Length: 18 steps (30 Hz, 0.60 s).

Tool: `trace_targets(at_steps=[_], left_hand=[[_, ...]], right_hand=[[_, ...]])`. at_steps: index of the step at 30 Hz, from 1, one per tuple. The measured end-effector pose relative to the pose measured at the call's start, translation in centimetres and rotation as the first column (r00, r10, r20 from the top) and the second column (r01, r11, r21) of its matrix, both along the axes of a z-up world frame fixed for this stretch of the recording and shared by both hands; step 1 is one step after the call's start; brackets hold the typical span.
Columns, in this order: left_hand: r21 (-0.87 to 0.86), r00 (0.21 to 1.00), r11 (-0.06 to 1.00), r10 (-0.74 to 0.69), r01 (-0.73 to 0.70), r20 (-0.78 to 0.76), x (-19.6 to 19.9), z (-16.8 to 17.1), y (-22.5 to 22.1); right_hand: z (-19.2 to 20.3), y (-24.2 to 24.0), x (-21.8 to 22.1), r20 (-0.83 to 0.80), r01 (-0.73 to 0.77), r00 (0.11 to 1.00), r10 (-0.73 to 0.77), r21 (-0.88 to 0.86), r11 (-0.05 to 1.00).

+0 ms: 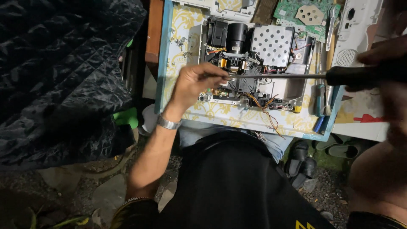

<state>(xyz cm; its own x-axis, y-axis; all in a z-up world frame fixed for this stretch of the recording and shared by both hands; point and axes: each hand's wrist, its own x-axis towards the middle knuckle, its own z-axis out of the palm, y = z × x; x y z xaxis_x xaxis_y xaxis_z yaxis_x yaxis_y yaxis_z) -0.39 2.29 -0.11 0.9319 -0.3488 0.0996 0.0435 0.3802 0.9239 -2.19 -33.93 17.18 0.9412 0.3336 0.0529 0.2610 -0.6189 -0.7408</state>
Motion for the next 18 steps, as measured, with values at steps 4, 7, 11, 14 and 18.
trace_targets(at_steps=[4,7,11,14,18], left_hand=[[0.441,0.96,0.888,0.003,-0.131,0.279,-0.9,-0.4,-1.5],[0.562,0.914,0.8,-0.044,-0.21,0.404,-1.6,-1.4,-2.0],[0.645,0.868,0.716,-0.113,-0.267,0.484,-2.6,-2.0,-1.7],[0.693,0.86,0.669,-0.156,-0.27,0.486,-2.9,-2.0,-1.7],[0.697,0.867,0.672,-0.165,-0.25,0.47,-2.8,-2.5,-1.5]], right_hand=[[0.3,3.8,1.4,-0.24,0.099,0.963,-0.121,-0.1,0.99],[5.5,10.3,0.5,0.218,-0.204,0.957,0.193,0.027,0.979],[2.7,11.0,1.6,0.289,-0.292,0.897,0.333,-0.175,0.94],[0.0,11.1,2.6,0.463,-0.429,0.728,0.505,-0.266,0.863],[-1.4,11.8,2.8,0.462,-0.452,0.716,0.523,-0.265,0.852]])
